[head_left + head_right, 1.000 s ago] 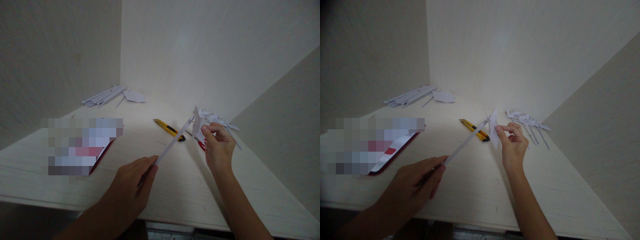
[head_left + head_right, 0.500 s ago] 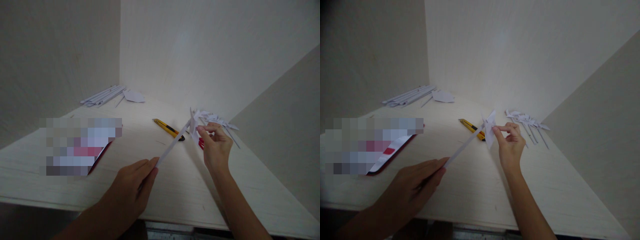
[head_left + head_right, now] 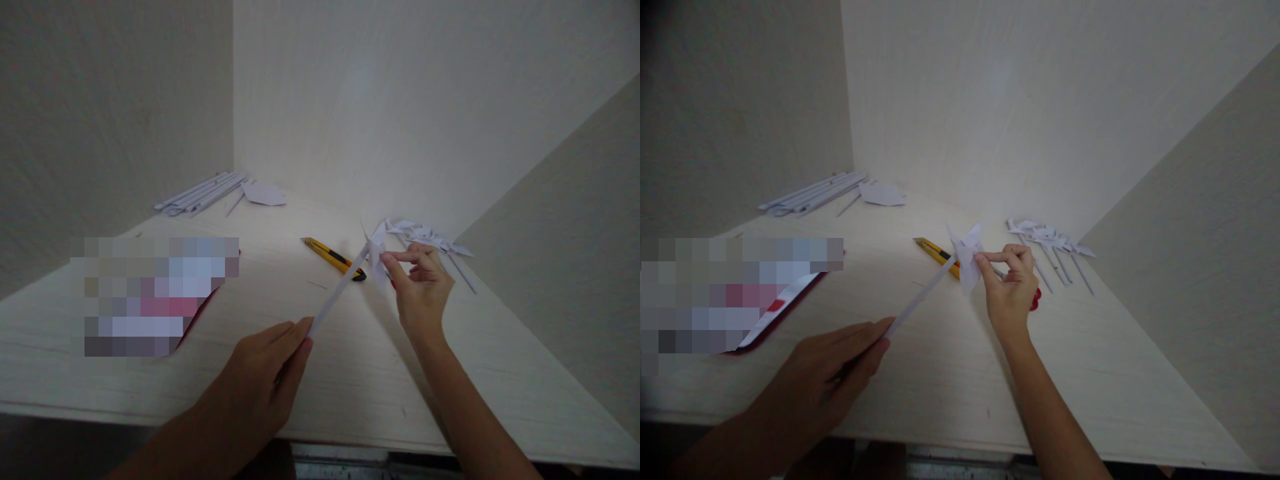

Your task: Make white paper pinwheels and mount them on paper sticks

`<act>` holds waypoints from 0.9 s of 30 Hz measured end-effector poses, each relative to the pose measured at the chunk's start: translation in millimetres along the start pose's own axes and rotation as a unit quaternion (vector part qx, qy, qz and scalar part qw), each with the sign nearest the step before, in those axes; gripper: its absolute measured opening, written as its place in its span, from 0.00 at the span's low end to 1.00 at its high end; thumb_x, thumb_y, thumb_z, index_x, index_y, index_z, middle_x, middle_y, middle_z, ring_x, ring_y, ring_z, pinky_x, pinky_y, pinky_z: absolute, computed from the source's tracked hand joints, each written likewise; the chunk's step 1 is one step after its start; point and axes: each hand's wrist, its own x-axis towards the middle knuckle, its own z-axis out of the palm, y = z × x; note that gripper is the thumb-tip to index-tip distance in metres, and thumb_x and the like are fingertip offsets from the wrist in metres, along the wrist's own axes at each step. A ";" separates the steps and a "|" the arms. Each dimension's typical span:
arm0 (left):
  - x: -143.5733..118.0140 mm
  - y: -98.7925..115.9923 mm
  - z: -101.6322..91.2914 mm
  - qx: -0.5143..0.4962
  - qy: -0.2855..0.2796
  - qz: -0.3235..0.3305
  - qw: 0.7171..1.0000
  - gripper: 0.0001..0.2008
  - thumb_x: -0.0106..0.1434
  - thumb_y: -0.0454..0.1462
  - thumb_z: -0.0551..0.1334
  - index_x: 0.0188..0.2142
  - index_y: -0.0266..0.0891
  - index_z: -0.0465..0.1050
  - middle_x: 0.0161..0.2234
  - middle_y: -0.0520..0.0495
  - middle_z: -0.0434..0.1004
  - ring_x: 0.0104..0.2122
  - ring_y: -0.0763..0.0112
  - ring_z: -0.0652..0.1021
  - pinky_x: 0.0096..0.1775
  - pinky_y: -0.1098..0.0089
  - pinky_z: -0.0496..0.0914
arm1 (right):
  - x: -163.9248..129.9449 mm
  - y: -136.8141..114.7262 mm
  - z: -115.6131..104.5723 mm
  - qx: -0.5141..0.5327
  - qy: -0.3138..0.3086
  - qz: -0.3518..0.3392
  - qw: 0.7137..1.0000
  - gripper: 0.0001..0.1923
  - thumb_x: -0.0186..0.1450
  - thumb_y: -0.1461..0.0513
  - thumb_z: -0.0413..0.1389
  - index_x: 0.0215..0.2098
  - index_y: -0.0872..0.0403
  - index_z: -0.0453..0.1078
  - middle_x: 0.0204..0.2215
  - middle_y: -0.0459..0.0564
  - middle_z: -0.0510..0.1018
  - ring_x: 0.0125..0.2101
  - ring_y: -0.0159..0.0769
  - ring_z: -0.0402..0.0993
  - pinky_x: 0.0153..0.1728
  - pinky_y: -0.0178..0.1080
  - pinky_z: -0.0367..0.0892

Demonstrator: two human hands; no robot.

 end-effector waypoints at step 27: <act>1.5 0.3 0.6 -0.256 -0.111 -0.284 0.917 0.15 0.62 0.43 0.51 0.30 0.34 0.70 0.13 0.57 0.62 0.11 0.80 0.65 0.13 0.80 0.60 | 2.9 -4.4 -2.6 0.012 0.023 0.005 1.000 0.12 0.62 0.56 0.50 0.34 0.53 0.71 0.32 0.49 0.70 0.36 0.36 0.64 0.39 0.42 0.58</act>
